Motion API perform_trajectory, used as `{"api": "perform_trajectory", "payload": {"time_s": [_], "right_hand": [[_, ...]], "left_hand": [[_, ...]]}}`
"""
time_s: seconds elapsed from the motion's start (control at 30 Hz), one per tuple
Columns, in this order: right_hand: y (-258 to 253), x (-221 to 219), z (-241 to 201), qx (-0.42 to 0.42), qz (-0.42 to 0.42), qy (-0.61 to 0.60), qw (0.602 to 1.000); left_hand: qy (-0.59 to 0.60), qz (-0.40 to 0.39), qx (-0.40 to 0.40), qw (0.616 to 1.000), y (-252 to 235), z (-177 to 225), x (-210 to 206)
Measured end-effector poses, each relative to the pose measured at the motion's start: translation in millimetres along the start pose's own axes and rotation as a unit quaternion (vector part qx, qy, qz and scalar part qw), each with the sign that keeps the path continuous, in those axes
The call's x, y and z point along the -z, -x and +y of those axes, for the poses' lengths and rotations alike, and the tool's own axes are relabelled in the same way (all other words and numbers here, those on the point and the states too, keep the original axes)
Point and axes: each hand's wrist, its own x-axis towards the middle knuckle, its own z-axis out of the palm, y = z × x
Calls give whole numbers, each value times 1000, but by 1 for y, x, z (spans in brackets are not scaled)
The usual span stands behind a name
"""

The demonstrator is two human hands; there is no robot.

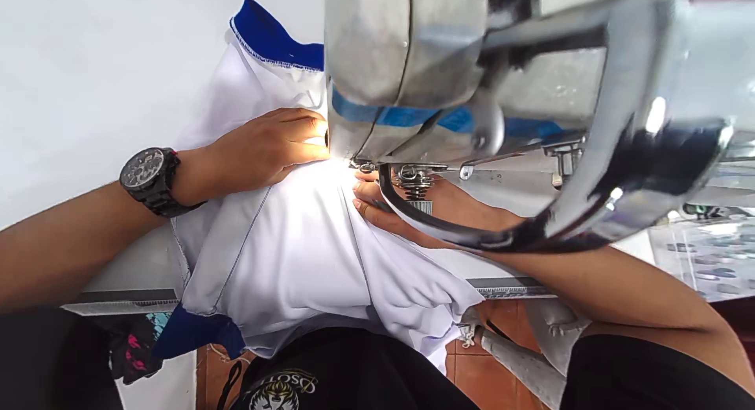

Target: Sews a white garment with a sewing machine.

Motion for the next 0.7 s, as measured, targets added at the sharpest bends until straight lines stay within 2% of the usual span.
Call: {"api": "perform_trajectory", "payload": {"time_s": [0.1,0.17,0.2,0.23,0.3,0.33,0.37,0.4,0.43,0.47,0.53,0.57,0.6,0.63,0.67,0.7], "right_hand": [[1,-1,0,3,4,18,1000],[-1,-1,-1,6,14,33,999],[-1,-1,-1,8,21,39,999],[0,0,-2,8,29,45,999],[5,1,-6,10,43,57,997],[7,3,-9,13,49,56,997],[10,3,-14,12,57,52,997],[15,5,-19,3,63,46,997],[20,7,-24,-10,72,30,997],[25,7,-29,-37,89,4,995],[30,5,-50,-141,124,-56,981],[31,4,-64,-201,129,-90,967],[30,3,-78,-258,140,-134,946],[29,4,-90,-310,152,-194,918],[31,6,-103,-355,161,-278,878],[35,7,-118,-394,166,-386,818]], "left_hand": [[51,-23,-17,998,-12,-2,16],[18,10,-31,999,-9,-7,13],[-12,17,-13,1000,-3,-4,14],[-35,11,33,999,11,9,21],[-54,11,179,982,62,60,53],[-47,29,281,958,103,98,68],[-23,39,395,918,146,139,75],[20,20,513,858,182,177,70],[83,-6,597,798,212,204,46],[150,-9,633,759,232,216,7],[261,43,623,736,237,226,-91],[323,77,637,696,224,240,-128],[338,107,629,691,208,250,-142],[326,116,596,725,197,250,-123],[295,103,537,784,200,244,-85],[248,100,472,840,216,235,-39]]}}
